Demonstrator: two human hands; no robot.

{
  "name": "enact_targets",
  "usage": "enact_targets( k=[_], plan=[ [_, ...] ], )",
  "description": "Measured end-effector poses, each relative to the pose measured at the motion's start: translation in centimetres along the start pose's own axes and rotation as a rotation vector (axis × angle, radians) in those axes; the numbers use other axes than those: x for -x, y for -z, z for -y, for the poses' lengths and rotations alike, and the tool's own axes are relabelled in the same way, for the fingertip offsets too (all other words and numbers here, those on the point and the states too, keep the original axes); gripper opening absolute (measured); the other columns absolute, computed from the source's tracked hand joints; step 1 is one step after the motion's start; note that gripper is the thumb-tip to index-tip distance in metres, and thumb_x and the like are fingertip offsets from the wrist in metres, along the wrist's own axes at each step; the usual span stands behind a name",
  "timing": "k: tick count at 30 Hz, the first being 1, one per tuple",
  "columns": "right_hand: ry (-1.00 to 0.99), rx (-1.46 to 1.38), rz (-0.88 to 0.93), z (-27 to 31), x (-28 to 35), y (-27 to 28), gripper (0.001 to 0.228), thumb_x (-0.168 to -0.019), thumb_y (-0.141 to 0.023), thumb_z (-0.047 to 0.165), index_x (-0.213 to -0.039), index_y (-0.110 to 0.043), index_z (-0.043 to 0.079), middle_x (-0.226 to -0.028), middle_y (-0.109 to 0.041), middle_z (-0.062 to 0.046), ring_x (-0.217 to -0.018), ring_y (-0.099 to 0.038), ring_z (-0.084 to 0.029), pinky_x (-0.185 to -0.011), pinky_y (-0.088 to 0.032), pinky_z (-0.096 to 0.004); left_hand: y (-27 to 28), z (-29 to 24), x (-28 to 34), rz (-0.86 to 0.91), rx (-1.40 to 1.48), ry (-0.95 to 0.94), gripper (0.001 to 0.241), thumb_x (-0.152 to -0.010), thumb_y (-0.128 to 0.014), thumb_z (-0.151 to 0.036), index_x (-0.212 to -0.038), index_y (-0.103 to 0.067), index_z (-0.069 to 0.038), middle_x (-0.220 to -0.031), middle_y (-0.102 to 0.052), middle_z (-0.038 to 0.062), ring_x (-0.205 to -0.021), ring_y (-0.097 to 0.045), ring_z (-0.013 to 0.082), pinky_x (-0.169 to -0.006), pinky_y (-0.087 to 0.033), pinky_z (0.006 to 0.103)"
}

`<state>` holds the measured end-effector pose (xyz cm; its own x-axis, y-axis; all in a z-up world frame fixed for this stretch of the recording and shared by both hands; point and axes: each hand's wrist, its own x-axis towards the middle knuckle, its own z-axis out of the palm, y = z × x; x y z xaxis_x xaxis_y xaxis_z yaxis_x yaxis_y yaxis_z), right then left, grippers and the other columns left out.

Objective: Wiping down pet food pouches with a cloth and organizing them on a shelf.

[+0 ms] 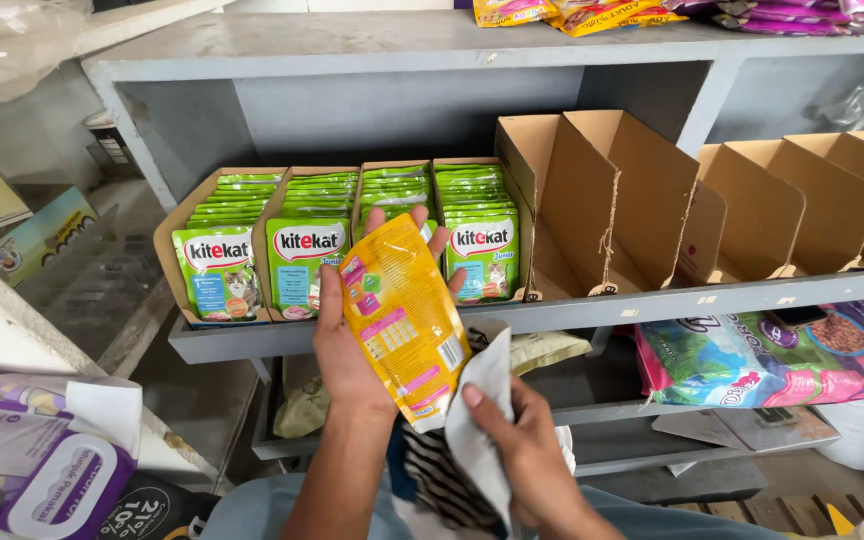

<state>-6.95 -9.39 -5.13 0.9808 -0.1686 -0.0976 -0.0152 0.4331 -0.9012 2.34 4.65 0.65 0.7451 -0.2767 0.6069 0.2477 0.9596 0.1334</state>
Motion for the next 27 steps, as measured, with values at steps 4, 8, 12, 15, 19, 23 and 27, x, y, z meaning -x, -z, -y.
enact_targets(
  k=[4,8,12,15,19,23,27],
  plan=[
    [-0.02,-0.112,-0.044,0.9,-0.6,0.7,0.034,-0.098,-0.063,0.013,-0.114,-0.065,-0.017,-0.091,-0.071,-0.026,-0.069,-0.06,-0.023,-0.058,-0.047,-0.035,1.2,2.1,0.0,-0.047,-0.298,0.002,0.074,-0.103,-0.038,-0.061,-0.161,-0.038,-0.015,-0.157,-0.047,0.02,-0.141,-0.049,0.0379,-0.11,-0.046,0.0543],
    [0.093,-0.089,-0.144,1.9,-0.5,1.3,0.033,-0.101,-0.061,0.016,-0.112,-0.064,-0.015,-0.087,-0.069,-0.022,-0.066,-0.058,-0.021,-0.056,-0.045,-0.033,2.4,4.9,0.8,0.042,-0.467,0.156,0.081,-0.104,-0.032,-0.064,-0.153,-0.043,0.0,-0.14,-0.06,0.02,-0.12,-0.061,0.0296,-0.103,-0.05,0.0452],
    [0.373,-0.091,-0.305,3.3,-1.0,4.1,0.026,-0.105,-0.061,0.02,-0.108,-0.066,-0.005,-0.087,-0.07,-0.013,-0.067,-0.064,-0.018,-0.057,-0.05,-0.029,0.4,4.1,-0.2,0.05,-0.259,0.037,0.079,-0.102,-0.039,-0.068,-0.144,-0.051,-0.002,-0.119,-0.066,0.018,-0.123,-0.062,0.033,-0.1,-0.05,0.0415],
    [0.77,-0.183,-0.346,5.8,0.2,5.9,0.03,-0.108,-0.057,0.029,-0.125,-0.06,0.005,-0.106,-0.07,-0.003,-0.085,-0.068,-0.01,-0.074,-0.059,-0.025,-0.8,2.9,-0.1,0.074,-0.325,0.006,0.08,-0.103,-0.039,-0.066,-0.143,-0.05,0.003,-0.125,-0.066,0.02,-0.119,-0.064,0.0346,-0.112,-0.047,0.051],
    [0.999,0.036,-0.349,4.3,-0.3,5.9,0.05,-0.11,-0.046,0.036,-0.148,-0.039,0.004,-0.133,-0.054,-0.01,-0.113,-0.055,-0.016,-0.103,-0.048,-0.032,1.2,5.7,1.6,0.109,-0.369,0.242,0.089,-0.1,-0.034,-0.072,-0.151,-0.047,-0.001,-0.139,-0.06,0.017,-0.134,-0.056,0.0296,-0.112,-0.045,0.0488],
    [1.29,0.881,0.019,5.1,0.8,2.1,0.058,-0.1,-0.047,0.024,-0.152,-0.042,0.0,-0.167,-0.032,-0.024,-0.16,-0.031,-0.042,-0.133,-0.027,-0.055,3.9,9.0,3.9,0.066,-0.722,0.326,0.068,-0.107,-0.024,-0.049,-0.159,-0.035,-0.005,-0.156,-0.048,0.01,-0.136,-0.05,0.0207,-0.113,-0.04,0.0354],
    [1.26,1.251,0.315,3.8,1.8,1.5,0.074,-0.079,-0.064,0.025,-0.144,-0.05,-0.008,-0.158,-0.043,-0.029,-0.152,-0.036,-0.048,-0.124,-0.022,-0.062,2.1,7.3,1.2,0.095,-0.243,0.254,0.083,-0.103,-0.033,-0.06,-0.165,-0.024,-0.006,-0.166,-0.036,0.02,-0.151,-0.04,0.0294,-0.121,-0.042,0.0406]
  ],
)
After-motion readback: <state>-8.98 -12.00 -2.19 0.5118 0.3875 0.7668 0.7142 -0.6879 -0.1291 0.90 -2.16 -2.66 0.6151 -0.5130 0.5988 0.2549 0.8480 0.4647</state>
